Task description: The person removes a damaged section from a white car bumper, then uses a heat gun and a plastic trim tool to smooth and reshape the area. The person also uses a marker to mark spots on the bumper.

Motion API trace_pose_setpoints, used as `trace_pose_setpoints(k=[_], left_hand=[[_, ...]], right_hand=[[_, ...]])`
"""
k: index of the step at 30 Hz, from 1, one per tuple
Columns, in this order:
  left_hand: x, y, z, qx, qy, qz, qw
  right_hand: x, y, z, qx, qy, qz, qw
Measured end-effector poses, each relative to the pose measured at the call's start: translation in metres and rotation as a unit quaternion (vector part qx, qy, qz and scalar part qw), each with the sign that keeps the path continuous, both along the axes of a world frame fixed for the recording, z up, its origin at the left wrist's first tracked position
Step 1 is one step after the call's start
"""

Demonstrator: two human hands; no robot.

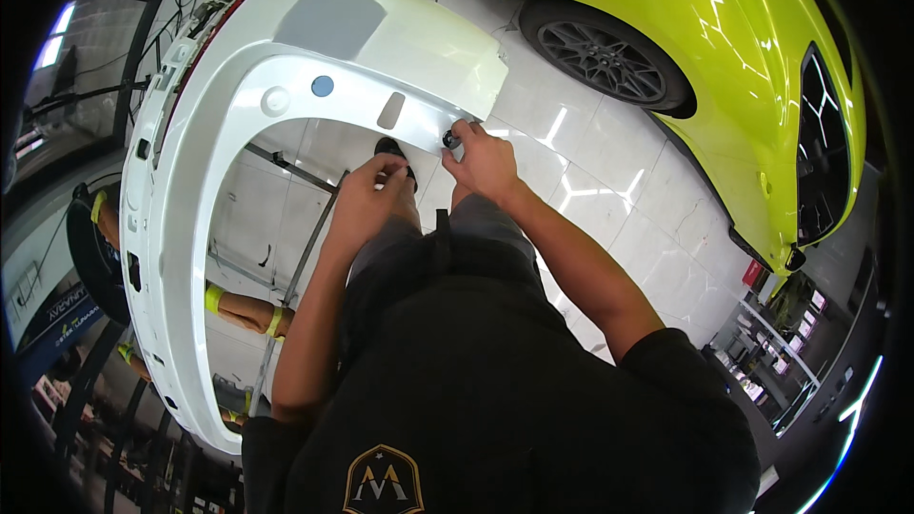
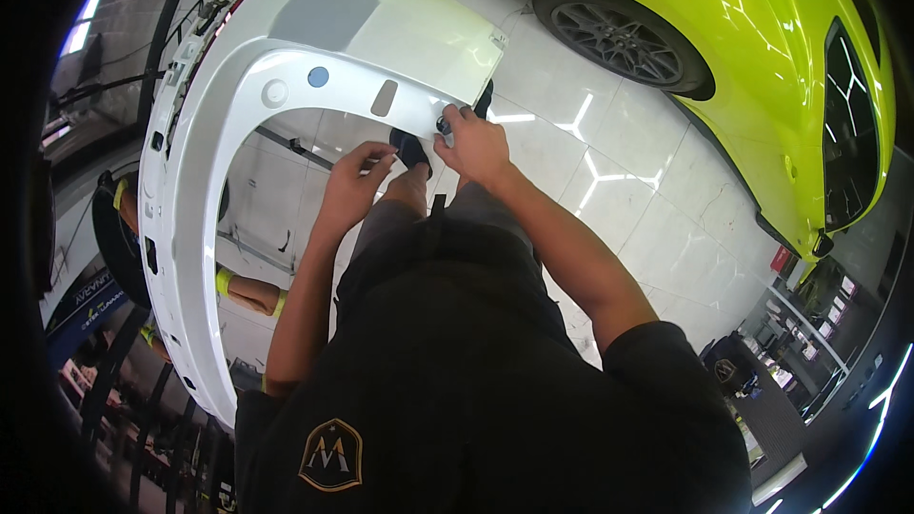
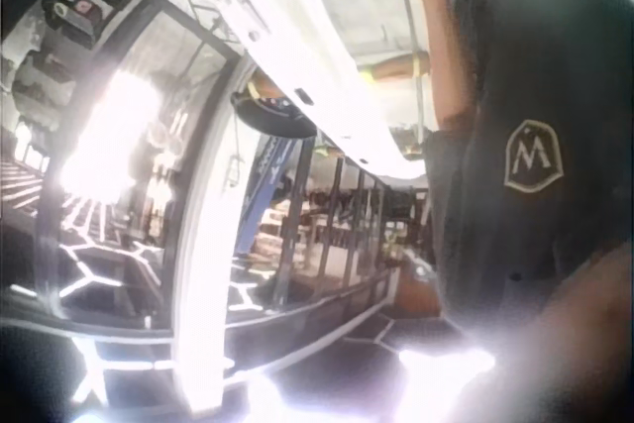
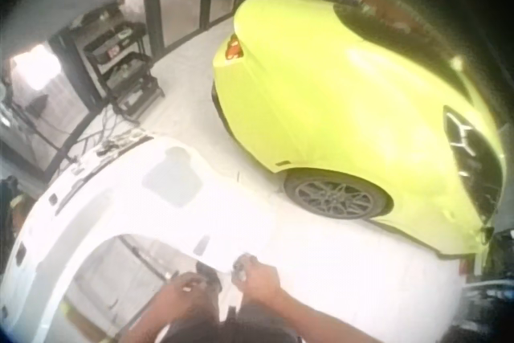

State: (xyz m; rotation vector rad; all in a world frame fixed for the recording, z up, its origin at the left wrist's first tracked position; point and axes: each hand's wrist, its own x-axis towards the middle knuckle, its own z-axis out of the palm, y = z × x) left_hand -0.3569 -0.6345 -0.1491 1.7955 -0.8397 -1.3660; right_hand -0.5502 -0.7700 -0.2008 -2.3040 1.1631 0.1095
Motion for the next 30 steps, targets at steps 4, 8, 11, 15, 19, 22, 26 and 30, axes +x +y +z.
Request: trace_pose_setpoints(k=[4,8,11,15,19,22,26,30], left_hand=[[-0.015,-0.033,-0.018,0.027,-0.031,-0.02,0.999],[-0.029,-0.038,-0.021,0.02,-0.042,-0.013,0.999],[-0.037,-0.045,-0.03,-0.002,-0.041,-0.023,0.999],[-0.046,-0.059,-0.039,0.022,0.007,-0.056,0.998],[-0.055,-0.067,-0.05,0.047,-0.008,-0.127,0.991],[-0.054,-0.065,-0.067,0.098,0.16,-0.076,0.979],[-0.063,-0.065,-0.078,0.114,0.334,0.128,0.927],[-0.083,-0.066,-0.083,0.136,0.316,0.199,0.918]], right_hand=[[-0.011,0.002,-0.012,-0.056,-0.028,0.033,0.997],[-0.031,0.01,-0.023,-0.034,-0.1,0.028,0.994],[-0.032,0.007,-0.013,-0.065,-0.173,0.031,0.982],[-0.038,0.015,-0.034,0.094,-0.273,-0.102,0.952],[-0.033,0.028,-0.04,0.163,-0.322,-0.209,0.909],[-0.031,0.032,-0.042,0.152,-0.347,-0.222,0.899],[-0.038,0.038,-0.046,0.13,-0.304,-0.23,0.915],[-0.035,0.043,-0.038,0.127,-0.325,-0.261,0.9]])
